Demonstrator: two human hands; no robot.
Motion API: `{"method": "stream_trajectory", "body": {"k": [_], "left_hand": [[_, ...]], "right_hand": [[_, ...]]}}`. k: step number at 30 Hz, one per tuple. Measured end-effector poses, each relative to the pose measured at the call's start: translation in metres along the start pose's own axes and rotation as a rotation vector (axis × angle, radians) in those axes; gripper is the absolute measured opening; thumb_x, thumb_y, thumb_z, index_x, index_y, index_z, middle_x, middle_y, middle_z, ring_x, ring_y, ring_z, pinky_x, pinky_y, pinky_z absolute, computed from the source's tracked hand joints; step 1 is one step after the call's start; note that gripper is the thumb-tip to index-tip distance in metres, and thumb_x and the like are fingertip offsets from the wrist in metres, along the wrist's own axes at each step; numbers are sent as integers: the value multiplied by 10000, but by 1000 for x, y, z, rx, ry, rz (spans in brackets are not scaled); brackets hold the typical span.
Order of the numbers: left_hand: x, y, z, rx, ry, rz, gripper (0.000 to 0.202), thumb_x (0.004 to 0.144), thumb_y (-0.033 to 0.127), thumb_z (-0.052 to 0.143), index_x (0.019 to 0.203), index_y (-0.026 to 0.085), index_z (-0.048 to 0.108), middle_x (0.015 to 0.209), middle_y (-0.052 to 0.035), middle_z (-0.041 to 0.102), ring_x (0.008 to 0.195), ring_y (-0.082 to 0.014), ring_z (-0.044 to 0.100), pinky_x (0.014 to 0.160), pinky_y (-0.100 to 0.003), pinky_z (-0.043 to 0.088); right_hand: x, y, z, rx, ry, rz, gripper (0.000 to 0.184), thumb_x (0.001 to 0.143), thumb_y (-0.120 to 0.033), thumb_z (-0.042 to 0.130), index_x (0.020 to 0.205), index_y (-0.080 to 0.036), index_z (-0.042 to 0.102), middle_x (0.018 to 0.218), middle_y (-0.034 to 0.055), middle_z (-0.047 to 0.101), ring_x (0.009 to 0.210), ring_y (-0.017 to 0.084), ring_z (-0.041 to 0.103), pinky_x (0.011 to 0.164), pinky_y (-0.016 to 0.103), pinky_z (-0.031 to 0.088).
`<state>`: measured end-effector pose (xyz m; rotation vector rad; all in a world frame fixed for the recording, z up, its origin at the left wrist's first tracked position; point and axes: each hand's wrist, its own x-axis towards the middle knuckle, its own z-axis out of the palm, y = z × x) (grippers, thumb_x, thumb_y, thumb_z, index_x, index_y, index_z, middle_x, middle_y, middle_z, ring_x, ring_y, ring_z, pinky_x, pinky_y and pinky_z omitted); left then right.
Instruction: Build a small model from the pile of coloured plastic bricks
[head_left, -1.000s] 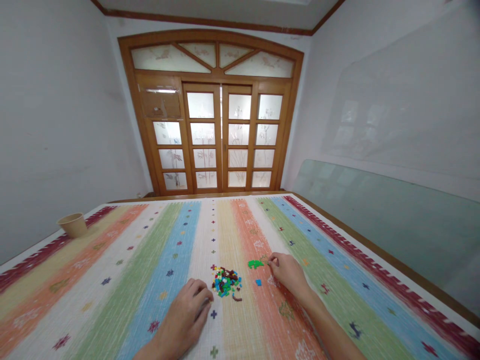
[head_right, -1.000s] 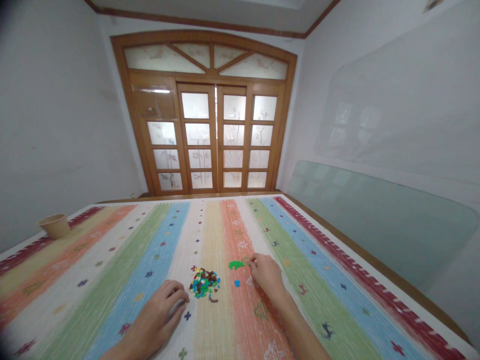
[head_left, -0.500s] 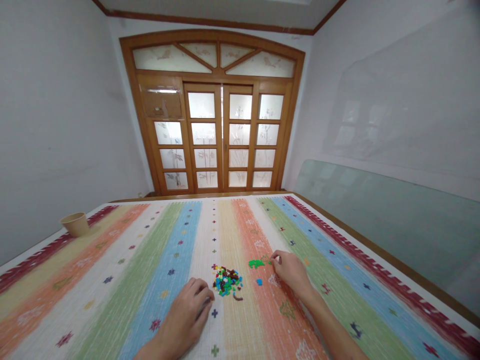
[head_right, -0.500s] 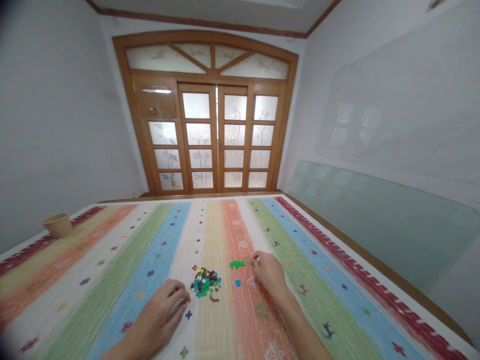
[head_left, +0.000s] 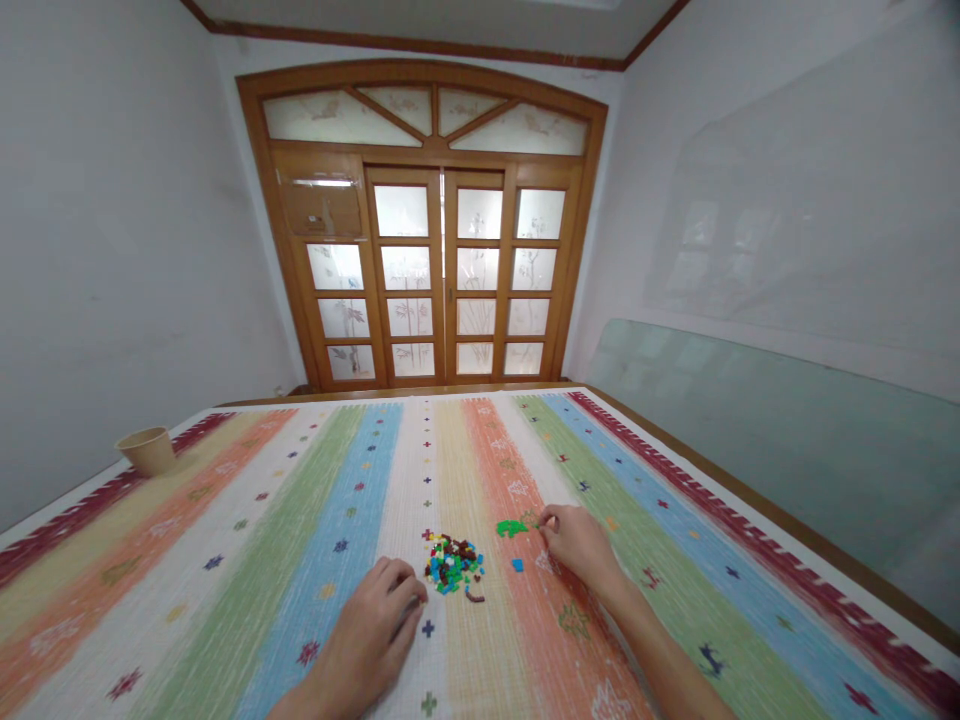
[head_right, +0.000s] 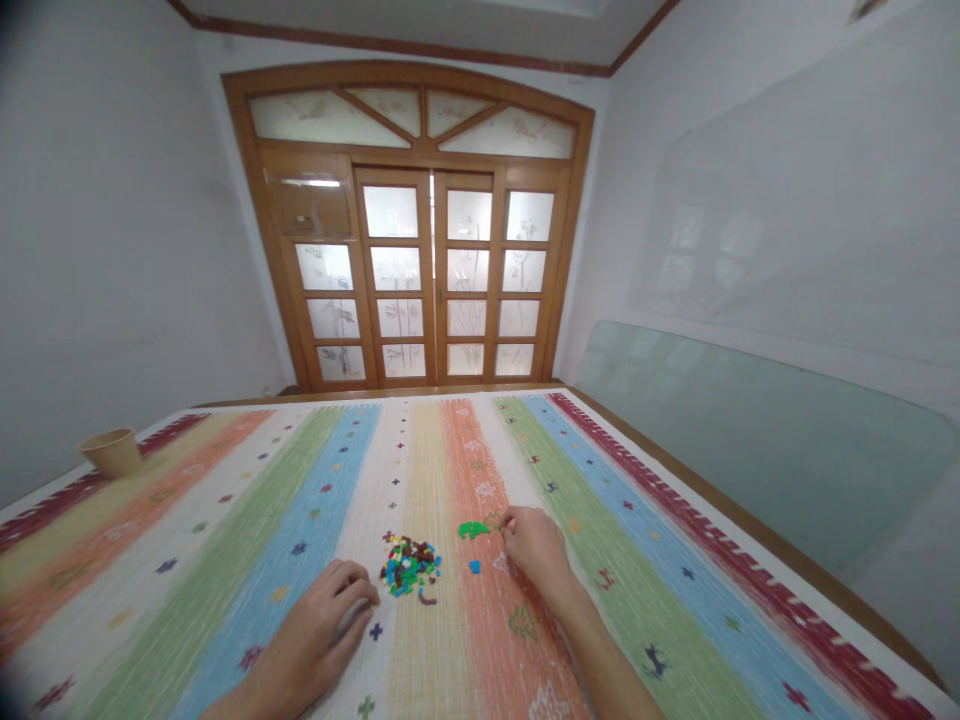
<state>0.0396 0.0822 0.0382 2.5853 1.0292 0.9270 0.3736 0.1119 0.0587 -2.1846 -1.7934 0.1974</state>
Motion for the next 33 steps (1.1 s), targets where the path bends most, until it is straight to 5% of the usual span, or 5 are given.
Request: {"method": "stream_trajectory", "body": {"k": [33], "left_hand": [[-2,-4,3,24,-43,-8,174,988,119,511,978,235,639,1027,-66,669,957,-247,660,844,-384,560]], "right_hand": [[0,0,10,73,-64,-131,400,936,-197,487,1191,-245,792,1103,87,811,1011,237,738,801,272,450]]}}
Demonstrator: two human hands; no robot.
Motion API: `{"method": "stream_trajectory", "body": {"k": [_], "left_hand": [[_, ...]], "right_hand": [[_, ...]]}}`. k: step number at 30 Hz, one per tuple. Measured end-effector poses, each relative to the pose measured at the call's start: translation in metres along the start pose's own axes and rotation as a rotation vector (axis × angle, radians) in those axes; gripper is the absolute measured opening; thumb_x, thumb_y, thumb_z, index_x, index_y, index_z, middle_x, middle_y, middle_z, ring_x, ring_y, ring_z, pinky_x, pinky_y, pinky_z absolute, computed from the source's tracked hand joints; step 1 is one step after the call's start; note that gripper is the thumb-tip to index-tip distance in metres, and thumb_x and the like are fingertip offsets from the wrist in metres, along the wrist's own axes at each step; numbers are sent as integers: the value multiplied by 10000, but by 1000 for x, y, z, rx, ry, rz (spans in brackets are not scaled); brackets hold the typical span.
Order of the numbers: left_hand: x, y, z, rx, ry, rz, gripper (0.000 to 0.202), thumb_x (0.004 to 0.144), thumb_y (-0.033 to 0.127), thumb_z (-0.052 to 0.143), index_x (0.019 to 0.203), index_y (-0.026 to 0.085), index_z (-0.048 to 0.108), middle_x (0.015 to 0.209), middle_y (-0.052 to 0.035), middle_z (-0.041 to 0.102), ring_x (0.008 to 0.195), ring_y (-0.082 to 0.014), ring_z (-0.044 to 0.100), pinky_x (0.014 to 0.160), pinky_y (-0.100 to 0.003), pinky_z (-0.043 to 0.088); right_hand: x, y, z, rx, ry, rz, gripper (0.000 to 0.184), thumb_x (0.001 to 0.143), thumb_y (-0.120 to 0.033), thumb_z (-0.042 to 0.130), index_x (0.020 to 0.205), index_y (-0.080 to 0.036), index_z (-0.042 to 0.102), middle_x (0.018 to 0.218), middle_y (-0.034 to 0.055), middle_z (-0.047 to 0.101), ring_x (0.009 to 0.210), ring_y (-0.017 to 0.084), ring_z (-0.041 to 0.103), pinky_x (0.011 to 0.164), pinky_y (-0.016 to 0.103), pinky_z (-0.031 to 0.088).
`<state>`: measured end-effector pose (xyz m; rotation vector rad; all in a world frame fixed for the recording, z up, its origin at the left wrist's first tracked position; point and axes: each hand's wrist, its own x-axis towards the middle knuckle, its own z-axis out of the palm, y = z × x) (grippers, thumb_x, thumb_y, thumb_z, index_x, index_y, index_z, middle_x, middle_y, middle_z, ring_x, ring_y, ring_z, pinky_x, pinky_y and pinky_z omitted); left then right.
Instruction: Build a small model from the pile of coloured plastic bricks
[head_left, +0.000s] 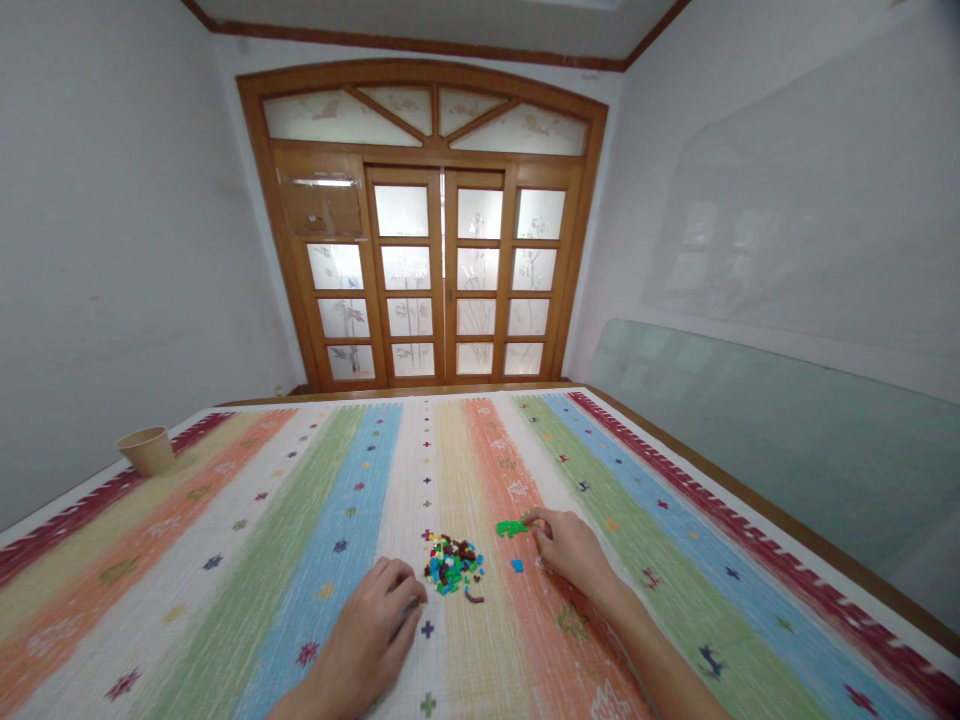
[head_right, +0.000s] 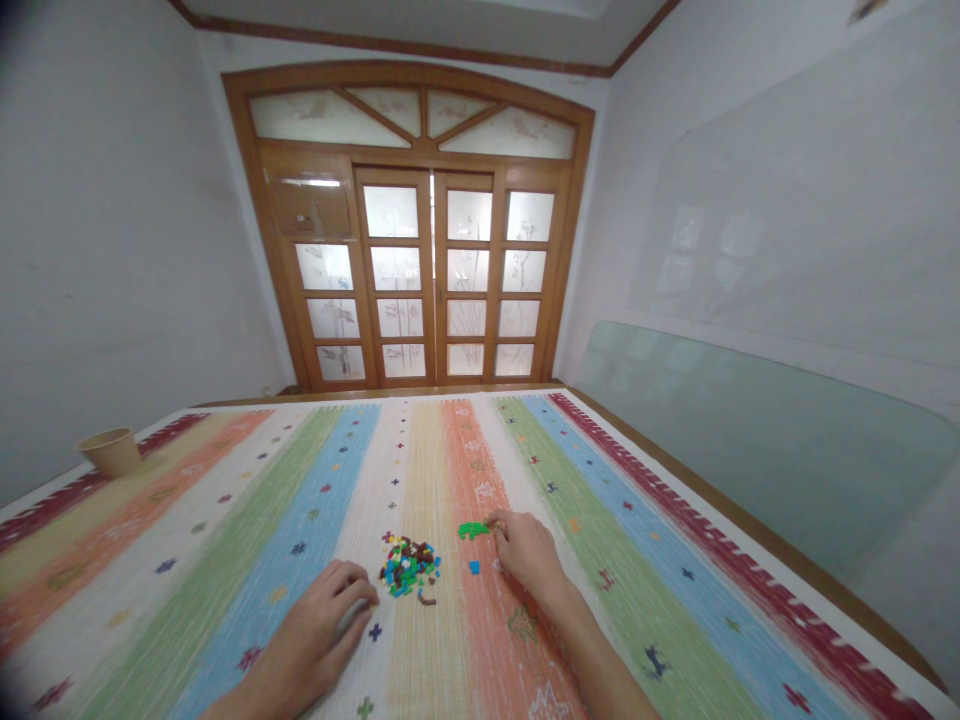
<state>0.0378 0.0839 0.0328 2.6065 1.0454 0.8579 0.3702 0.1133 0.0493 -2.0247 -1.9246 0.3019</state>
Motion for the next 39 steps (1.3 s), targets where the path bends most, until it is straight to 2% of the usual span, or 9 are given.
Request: {"method": "stream_trajectory", "body": {"k": [18,23,32,39], "left_hand": [[0,0,0,2,-20,-9,166,1007,139,499,982,231,635,1037,-73,666,971,-249,656,854,-393,557],[1,0,0,-1,-18,-15,169,993,126,504,986,233,635,1039,-71,668,973,-250,661,857,-393,561],[0,2,0,1,28,-1,158,984,129,532,972,244,640,1013,-61,682,945,-243,668,836,-365,561],[0,0,0,14,-5,-1,170,995,136,490,966,228,631,1024,-79,671,957,-245,658,848,-381,564]], "right_hand": [[1,4,4,10,31,-22,390,965,-235,468,1198,-240,781,1069,101,808,958,235,738,755,273,429],[0,1,3,13,51,-27,391,957,-220,469,1194,-231,779,977,91,805,885,223,730,704,268,397],[-9,-19,2,35,93,-38,366,961,-203,476,1141,-225,793,852,64,785,783,202,704,668,262,372],[-22,-44,8,60,33,-136,300,961,-252,537,1105,-238,799,858,50,792,803,196,711,729,262,420]]}}
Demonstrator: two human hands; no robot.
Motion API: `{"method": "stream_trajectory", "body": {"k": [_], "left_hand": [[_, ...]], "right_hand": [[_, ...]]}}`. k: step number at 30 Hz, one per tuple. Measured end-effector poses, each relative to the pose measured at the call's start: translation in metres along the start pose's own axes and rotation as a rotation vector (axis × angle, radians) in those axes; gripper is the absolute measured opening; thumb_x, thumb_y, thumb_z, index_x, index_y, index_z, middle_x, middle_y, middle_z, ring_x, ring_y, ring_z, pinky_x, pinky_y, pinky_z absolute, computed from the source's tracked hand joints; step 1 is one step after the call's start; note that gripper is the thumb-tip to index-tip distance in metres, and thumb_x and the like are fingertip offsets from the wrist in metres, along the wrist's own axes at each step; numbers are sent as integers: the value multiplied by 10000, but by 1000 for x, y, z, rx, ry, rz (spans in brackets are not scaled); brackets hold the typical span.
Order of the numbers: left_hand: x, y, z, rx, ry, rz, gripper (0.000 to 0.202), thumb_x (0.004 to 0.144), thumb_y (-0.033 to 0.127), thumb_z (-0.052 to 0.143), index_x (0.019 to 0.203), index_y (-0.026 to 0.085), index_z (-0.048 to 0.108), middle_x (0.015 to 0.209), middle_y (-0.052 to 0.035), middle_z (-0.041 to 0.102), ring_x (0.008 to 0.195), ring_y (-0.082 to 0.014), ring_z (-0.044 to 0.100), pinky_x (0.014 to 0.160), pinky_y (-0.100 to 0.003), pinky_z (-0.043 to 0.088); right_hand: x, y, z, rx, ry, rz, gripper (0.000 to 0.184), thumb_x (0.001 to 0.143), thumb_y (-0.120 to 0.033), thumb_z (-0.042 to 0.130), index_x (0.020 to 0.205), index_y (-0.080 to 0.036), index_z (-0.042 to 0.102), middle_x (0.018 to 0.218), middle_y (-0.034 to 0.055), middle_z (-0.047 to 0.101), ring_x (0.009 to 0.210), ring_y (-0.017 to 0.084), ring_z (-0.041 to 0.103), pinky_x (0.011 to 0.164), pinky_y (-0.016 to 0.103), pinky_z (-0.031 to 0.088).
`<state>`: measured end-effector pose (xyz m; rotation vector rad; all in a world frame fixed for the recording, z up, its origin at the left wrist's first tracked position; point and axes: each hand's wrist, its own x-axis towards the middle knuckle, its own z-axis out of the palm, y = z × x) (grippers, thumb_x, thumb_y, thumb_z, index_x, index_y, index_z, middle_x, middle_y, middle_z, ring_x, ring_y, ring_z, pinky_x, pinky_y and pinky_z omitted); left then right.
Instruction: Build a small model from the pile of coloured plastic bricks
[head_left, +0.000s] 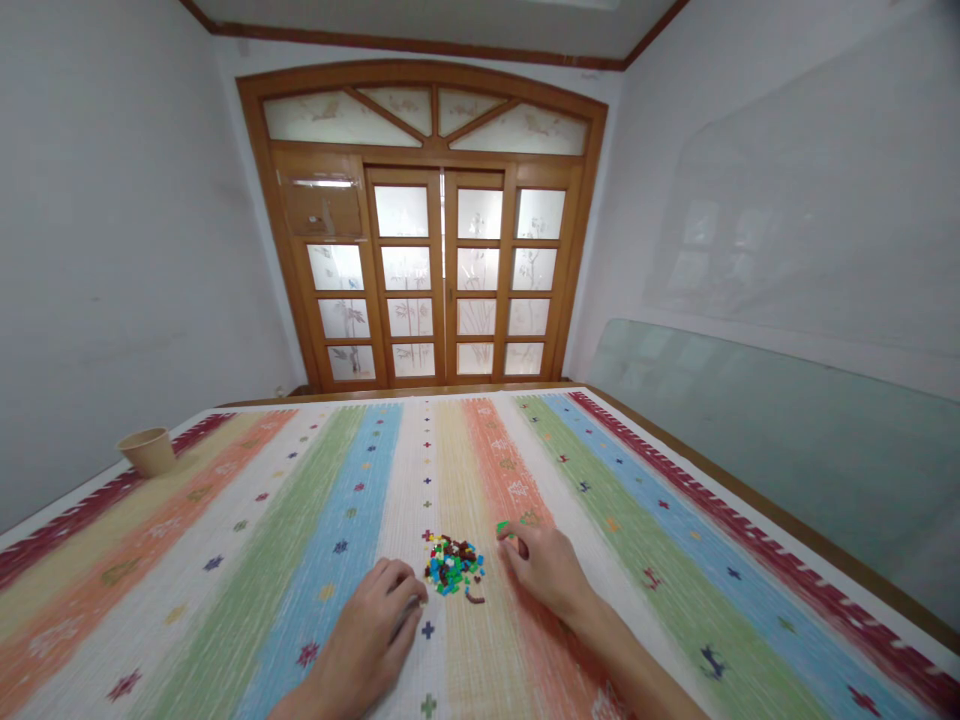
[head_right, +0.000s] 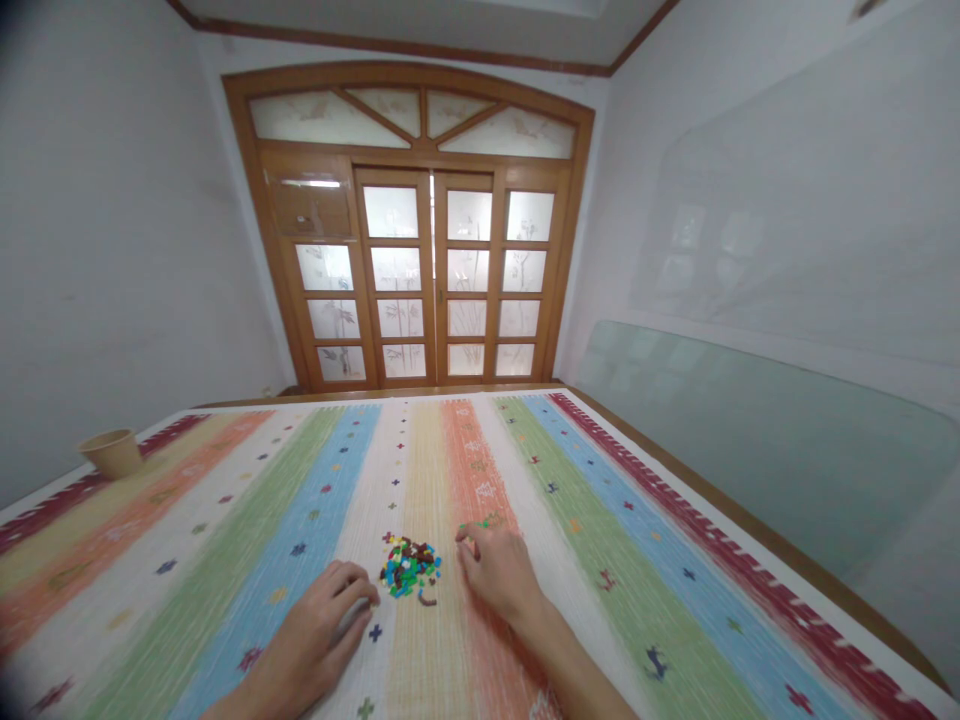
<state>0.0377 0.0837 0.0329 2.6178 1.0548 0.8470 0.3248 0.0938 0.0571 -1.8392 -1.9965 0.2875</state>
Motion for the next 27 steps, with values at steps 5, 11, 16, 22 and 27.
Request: {"method": "stream_trajectory", "body": {"k": [5,11,16,22,27], "left_hand": [[0,2,-1,-4,12,-2,178,989,133,495,965,233,640,1020,-78,676,952,-245,662,841,-375,571],[1,3,-3,-17,22,-9,168,982,135,518,955,237,648,1012,-73,681,937,-240,671,833,-365,577],[1,2,-2,-13,23,-6,159,979,140,529,967,237,654,1020,-70,680,943,-243,671,838,-372,574],[1,2,-2,-9,21,4,161,985,142,524,965,234,655,1016,-73,681,943,-242,671,836,-369,573],[2,3,-3,-16,24,-5,166,980,136,525,967,234,658,1010,-72,682,936,-241,670,828,-367,575]], "right_hand": [[-8,-13,3,9,-49,-75,302,957,-227,521,1050,-234,808,891,58,800,855,205,730,773,268,447],[-14,-18,14,39,-93,-129,275,971,-258,550,1085,-258,801,932,56,811,875,210,739,776,271,446],[-17,-23,16,51,-138,-170,270,994,-268,539,1084,-259,794,963,56,818,883,209,748,758,258,431],[-18,-25,16,49,-162,-197,286,1016,-291,509,1072,-237,784,983,69,822,896,212,755,761,256,434],[-17,-21,22,67,-149,-203,245,978,-266,554,1010,-245,796,949,60,826,879,206,761,763,255,438]]}}
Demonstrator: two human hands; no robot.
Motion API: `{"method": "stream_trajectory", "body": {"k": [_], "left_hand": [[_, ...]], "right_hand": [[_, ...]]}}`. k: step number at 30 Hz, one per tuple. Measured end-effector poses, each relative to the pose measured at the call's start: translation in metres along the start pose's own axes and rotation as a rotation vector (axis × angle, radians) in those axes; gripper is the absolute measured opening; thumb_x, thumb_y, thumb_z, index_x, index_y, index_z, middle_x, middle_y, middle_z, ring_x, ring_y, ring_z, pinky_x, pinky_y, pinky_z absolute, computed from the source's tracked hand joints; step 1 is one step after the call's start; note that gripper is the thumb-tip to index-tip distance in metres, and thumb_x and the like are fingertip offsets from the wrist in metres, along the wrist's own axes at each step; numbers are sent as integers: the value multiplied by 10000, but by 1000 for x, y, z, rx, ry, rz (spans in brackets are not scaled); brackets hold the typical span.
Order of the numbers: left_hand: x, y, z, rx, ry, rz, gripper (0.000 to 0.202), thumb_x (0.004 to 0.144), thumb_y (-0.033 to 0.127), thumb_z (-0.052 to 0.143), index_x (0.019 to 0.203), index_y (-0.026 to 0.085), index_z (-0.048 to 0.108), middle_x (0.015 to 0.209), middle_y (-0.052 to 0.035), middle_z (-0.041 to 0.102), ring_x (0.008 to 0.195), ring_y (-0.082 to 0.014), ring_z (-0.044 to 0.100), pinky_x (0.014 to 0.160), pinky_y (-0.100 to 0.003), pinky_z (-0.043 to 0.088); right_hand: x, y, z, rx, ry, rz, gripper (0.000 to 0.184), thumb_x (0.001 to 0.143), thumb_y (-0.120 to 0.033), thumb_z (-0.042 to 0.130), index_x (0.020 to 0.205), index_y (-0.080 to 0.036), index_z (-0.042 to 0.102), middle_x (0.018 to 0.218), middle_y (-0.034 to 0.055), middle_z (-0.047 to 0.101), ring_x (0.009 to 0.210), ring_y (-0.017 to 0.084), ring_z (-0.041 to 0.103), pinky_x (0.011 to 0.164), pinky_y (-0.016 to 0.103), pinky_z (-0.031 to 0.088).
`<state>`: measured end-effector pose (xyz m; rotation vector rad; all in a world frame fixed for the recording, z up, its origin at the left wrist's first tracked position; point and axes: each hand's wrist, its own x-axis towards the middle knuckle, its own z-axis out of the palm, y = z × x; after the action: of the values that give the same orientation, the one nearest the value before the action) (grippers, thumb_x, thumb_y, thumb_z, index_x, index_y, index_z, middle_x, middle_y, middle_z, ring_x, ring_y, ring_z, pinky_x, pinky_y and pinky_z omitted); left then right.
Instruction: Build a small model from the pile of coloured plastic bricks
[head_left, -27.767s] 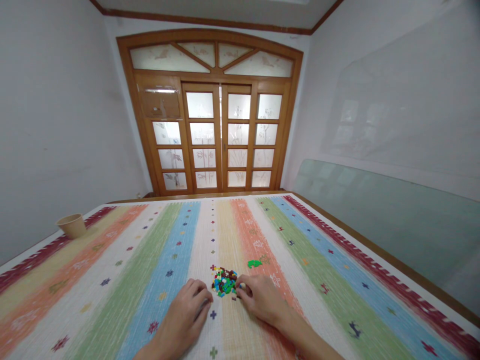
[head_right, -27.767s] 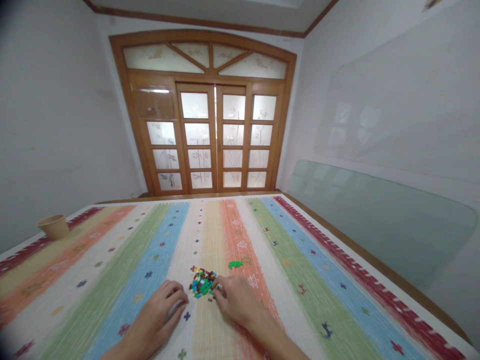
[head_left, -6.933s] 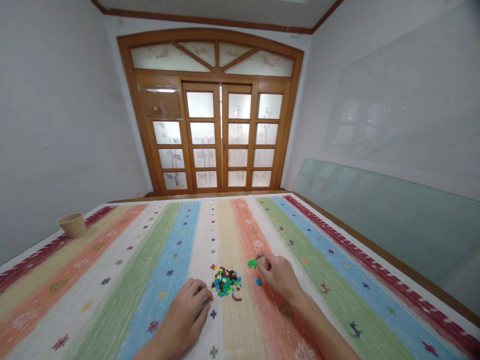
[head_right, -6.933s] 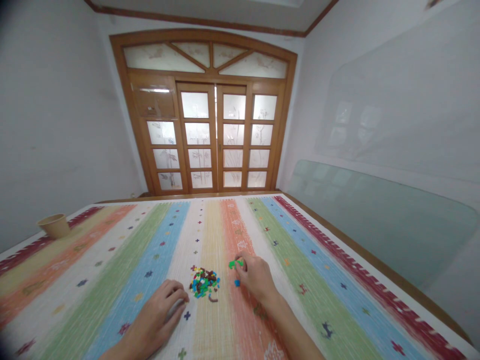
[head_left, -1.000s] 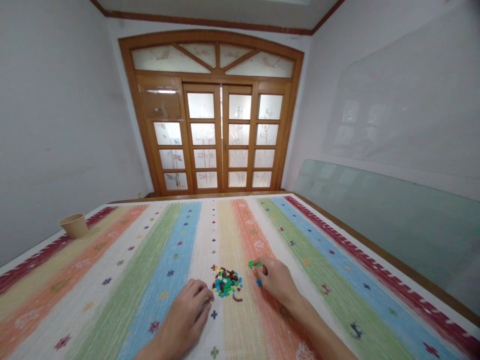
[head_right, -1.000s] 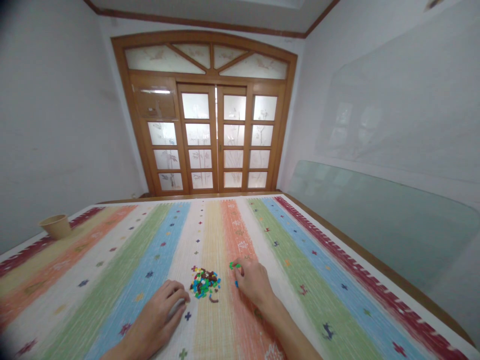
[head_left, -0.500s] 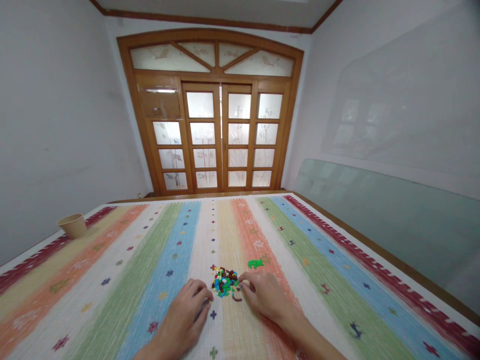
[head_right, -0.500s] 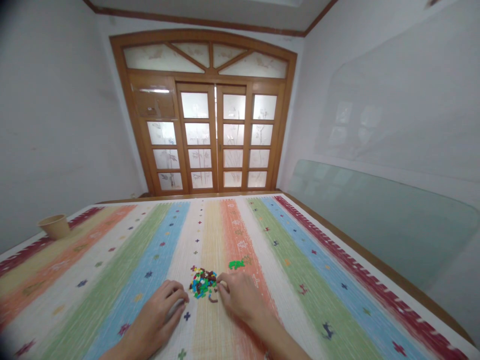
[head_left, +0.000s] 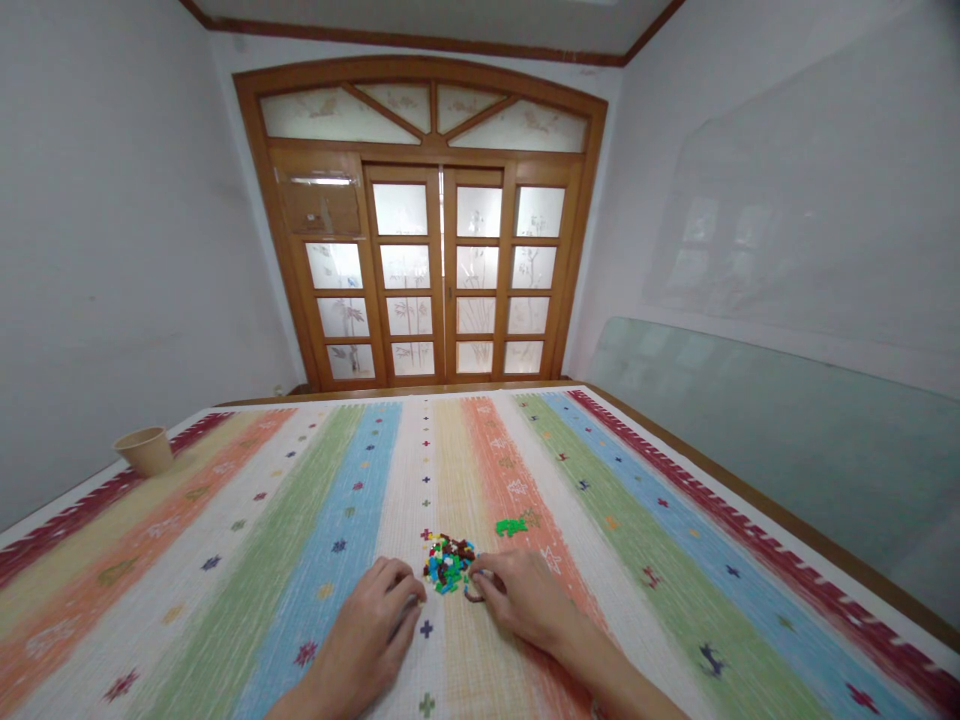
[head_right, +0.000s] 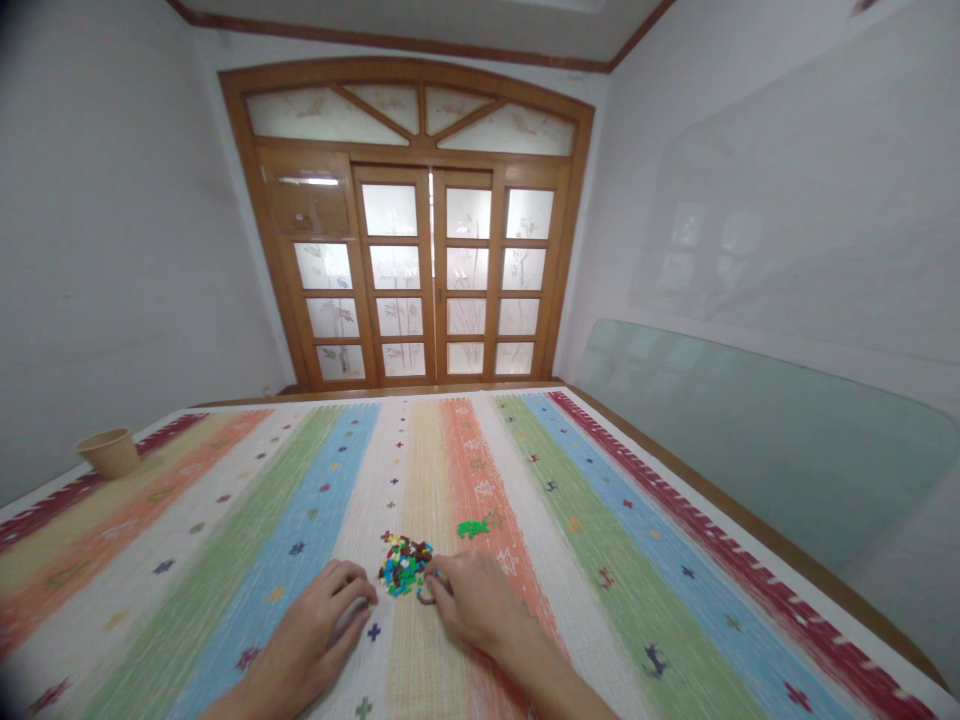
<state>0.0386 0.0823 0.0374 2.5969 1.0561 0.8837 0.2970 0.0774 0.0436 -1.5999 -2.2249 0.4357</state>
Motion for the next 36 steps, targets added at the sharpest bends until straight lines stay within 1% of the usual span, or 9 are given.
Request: {"method": "stream_trajectory", "body": {"k": [2,7,14,20,23,31,36], "left_hand": [[0,1,0,-4,0,0,163,982,141,528,965,234,660,1007,-72,683,934,-242,669,830,-372,577],[0,1,0,-12,11,4,163,976,142,534,964,235,667,1004,-73,686,936,-240,669,834,-363,581],[0,-1,1,-9,24,2,168,964,130,538,954,236,668,998,-70,684,929,-240,674,823,-363,583],[0,1,1,-12,35,9,170,966,140,533,949,238,671,983,-71,687,907,-238,675,811,-357,583],[0,0,1,-15,36,10,169,971,143,534,954,238,673,984,-71,687,909,-236,675,812,-354,582],[0,-1,2,-1,-10,-5,164,988,141,520,970,236,653,1013,-74,675,949,-244,664,839,-374,574],[-1,-2,1,8,-21,-10,166,976,126,521,964,238,644,1015,-71,675,955,-250,666,844,-382,571]], "right_hand": [[0,1,3,8,11,-2,223,953,-245,585,1012,-255,800,920,47,825,859,203,761,760,256,437],[1,3,7,21,14,-10,201,945,-273,624,1034,-257,803,898,48,821,837,200,755,750,259,430],[-1,1,6,23,3,15,180,932,-295,658,1058,-254,780,919,46,819,860,207,749,749,256,423],[1,2,8,2,-2,28,194,945,-315,650,1063,-267,796,963,53,822,915,220,754,774,266,438],[1,3,9,-1,-2,22,185,948,-309,643,1031,-265,803,944,53,823,899,221,757,756,263,437],[1,2,9,3,12,5,174,947,-288,633,980,-255,801,905,47,822,850,215,755,721,260,416],[0,0,8,19,4,11,168,929,-258,641,1008,-233,788,897,52,818,834,212,749,713,260,402]]}}
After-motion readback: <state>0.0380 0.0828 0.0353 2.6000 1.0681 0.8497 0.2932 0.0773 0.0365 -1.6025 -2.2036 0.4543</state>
